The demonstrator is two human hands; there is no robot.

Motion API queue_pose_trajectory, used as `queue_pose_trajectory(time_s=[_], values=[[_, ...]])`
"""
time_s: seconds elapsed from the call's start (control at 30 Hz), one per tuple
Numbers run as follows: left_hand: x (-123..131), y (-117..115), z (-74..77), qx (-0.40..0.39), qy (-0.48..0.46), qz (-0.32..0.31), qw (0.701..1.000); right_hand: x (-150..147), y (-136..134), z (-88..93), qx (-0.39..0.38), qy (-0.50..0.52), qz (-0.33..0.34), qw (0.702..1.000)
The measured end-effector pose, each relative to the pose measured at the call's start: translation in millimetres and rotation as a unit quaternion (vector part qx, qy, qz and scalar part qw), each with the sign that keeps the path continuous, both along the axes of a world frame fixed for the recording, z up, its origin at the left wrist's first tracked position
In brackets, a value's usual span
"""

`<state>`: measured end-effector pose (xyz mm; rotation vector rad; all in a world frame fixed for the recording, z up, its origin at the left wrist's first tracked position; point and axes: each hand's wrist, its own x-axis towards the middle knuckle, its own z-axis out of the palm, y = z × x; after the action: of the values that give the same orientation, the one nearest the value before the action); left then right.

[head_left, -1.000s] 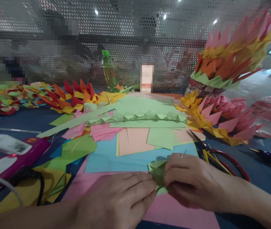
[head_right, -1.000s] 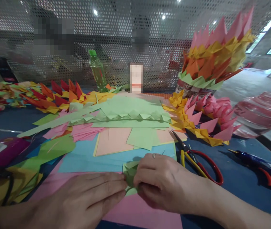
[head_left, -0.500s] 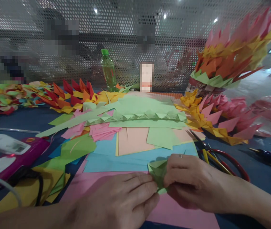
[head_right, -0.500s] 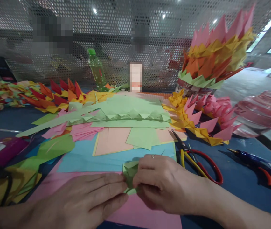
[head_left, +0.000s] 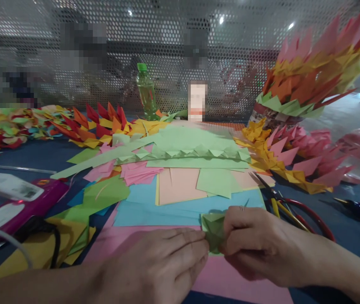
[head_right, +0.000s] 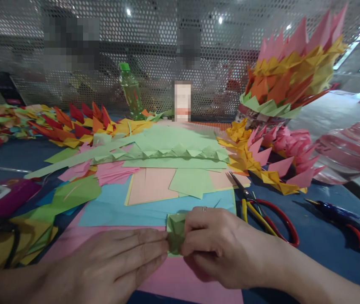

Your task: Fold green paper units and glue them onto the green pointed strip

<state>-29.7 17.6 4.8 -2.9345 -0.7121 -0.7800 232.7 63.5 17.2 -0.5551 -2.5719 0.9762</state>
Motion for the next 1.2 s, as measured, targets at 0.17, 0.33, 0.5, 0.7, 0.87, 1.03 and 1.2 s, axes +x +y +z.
queue_pose_trajectory(time_s=[0.17,0.33,0.5,0.7,0.87,1.03,1.2], values=[[-0.7,-0.7,2.0,0.011,0.004,-0.014,1.000,-0.7,0.3,-0.5,0.009,0.008,0.006,1.000],[-0.5,-4.0,2.3,0.013,0.018,0.004,1.000,-1.5,1.4,1.0,0.009,-0.006,0.010,1.000],[-0.4,-2.6,5.4,0.023,0.022,0.001,0.999,-1.4,1.7,2.1,0.018,-0.006,0.019,1.000],[3.7,3.7,14.2,-0.004,0.097,-0.018,0.995,-3.6,-1.2,2.1,0.072,-0.007,0.019,0.997],[3.0,6.4,10.9,-0.057,0.126,-0.059,0.989,-2.4,-3.0,-2.0,0.114,-0.038,0.020,0.993],[2.5,4.6,7.5,-0.076,0.125,-0.010,0.989,-2.4,-2.9,-1.0,0.121,-0.048,0.022,0.991],[2.9,2.0,9.8,-0.073,0.121,-0.027,0.990,0.1,-1.4,3.3,0.137,-0.025,0.030,0.990]])
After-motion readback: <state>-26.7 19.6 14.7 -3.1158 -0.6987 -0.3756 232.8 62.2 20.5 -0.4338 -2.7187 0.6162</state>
